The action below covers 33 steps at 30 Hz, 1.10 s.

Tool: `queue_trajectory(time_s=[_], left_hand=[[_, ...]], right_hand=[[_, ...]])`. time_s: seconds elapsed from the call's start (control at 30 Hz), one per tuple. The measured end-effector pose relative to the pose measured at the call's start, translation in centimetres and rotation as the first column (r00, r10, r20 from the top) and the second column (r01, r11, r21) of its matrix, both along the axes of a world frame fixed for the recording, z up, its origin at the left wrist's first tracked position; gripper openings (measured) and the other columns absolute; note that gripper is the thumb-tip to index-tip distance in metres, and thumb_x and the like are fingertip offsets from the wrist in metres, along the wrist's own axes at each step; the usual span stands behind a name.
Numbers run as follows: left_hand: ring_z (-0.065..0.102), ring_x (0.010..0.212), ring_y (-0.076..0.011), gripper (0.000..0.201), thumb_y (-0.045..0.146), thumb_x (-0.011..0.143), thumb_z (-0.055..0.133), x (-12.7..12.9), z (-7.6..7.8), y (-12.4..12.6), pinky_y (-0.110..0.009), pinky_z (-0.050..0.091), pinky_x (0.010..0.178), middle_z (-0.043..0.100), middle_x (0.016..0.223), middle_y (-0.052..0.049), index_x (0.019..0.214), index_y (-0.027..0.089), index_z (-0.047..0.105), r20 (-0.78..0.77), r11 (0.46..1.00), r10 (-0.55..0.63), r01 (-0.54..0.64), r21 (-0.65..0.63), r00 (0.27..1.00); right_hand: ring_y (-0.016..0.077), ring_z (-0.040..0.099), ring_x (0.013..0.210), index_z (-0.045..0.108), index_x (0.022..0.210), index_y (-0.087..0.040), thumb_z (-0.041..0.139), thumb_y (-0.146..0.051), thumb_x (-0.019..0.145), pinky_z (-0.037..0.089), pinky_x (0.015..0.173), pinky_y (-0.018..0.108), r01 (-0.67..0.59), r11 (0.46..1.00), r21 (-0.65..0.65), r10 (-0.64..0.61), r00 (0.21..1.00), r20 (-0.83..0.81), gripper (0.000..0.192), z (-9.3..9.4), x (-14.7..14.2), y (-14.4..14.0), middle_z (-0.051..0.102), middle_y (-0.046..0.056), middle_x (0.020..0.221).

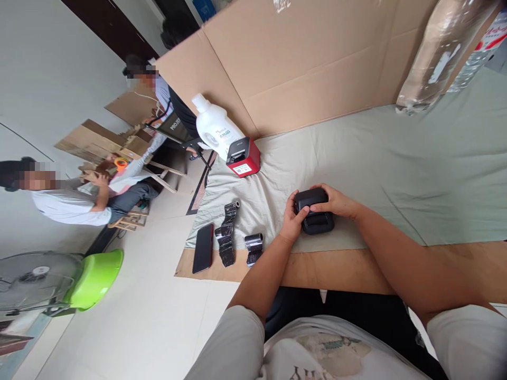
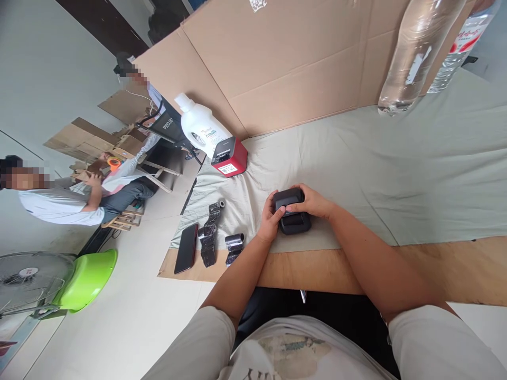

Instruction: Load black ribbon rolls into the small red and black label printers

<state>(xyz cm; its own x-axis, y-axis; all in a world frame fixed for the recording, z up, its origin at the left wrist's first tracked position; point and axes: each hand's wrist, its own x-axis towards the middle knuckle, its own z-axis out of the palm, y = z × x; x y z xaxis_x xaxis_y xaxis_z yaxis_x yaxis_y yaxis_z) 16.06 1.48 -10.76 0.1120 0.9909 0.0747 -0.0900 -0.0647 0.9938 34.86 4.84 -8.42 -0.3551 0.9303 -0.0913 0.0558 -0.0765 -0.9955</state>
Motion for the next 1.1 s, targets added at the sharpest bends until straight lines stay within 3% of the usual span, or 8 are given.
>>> queue_trajectory(time_s=[0.2,0.37,0.53,0.87,1.07,1.1], left_hand=[[0.052,0.132,-0.0277,0.084,0.058,0.079,0.071,-0.1,-0.3,0.4,-0.042,0.037,0.113,0.054,0.142,-0.01,0.149,0.027,0.037,0.123,0.997,-0.066,0.071,-0.04,0.99],[0.056,0.124,-0.0274,0.087,0.049,0.076,0.073,-0.8,-0.5,0.6,-0.044,0.045,0.104,0.037,0.158,-0.008,0.152,0.032,0.033,0.102,0.981,-0.19,0.192,-0.016,0.977],[0.055,0.12,-0.0267,0.09,0.052,0.074,0.076,-0.8,-0.5,0.7,-0.042,0.048,0.099,0.035,0.158,-0.009,0.15,0.031,0.034,0.009,0.983,-0.181,0.181,-0.022,0.983],[0.057,0.116,-0.025,0.089,0.061,0.073,0.078,-0.2,0.5,0.5,-0.043,0.048,0.101,0.04,0.151,-0.01,0.146,0.03,0.038,-0.026,0.991,-0.122,0.121,-0.061,0.992],[0.057,0.122,-0.0267,0.079,0.083,0.082,0.043,0.0,-0.3,0.6,-0.042,0.046,0.103,0.049,0.146,-0.01,0.138,0.028,0.049,0.082,0.997,-0.021,0.026,-0.069,0.996],[0.057,0.122,-0.0265,0.078,0.083,0.082,0.045,0.0,-0.3,0.6,-0.042,0.046,0.103,0.05,0.144,-0.01,0.139,0.029,0.048,0.085,0.996,-0.026,0.032,-0.079,0.996]], right_hand=[[0.0271,0.063,0.11,0.06,0.11,-0.022,0.09,-0.042,0.055,0.05,0.102,0.048,0.147,0.981,-0.129,-0.164,0.977,-0.135,0.066,-0.4,-0.6,0.0,0.069,0.007,0.114],[0.026,0.065,0.105,0.058,0.104,-0.021,0.087,-0.047,0.058,0.052,0.098,0.048,0.227,0.942,-0.246,-0.284,0.931,-0.23,0.06,-1.0,-0.6,0.4,0.069,0.008,0.111],[0.0273,0.061,0.114,0.057,0.112,-0.024,0.089,-0.045,0.056,0.048,0.104,0.048,0.241,0.962,-0.13,-0.261,0.952,-0.163,0.067,-1.4,-0.6,0.4,0.066,0.007,0.118],[0.0291,0.06,0.119,0.055,0.116,-0.025,0.086,-0.048,0.06,0.048,0.106,0.049,0.216,0.971,-0.1,-0.225,0.97,-0.094,0.068,-1.3,-0.5,0.3,0.066,0.008,0.122],[0.0288,0.06,0.12,0.054,0.12,-0.024,0.086,-0.05,0.061,0.048,0.107,0.049,0.184,0.98,-0.08,-0.191,0.976,-0.102,0.071,-1.5,-0.3,0.3,0.065,0.009,0.125],[0.0287,0.06,0.12,0.054,0.12,-0.024,0.087,-0.05,0.061,0.048,0.107,0.049,0.18,0.98,-0.083,-0.188,0.976,-0.106,0.072,-1.5,-0.2,0.3,0.065,0.009,0.126]])
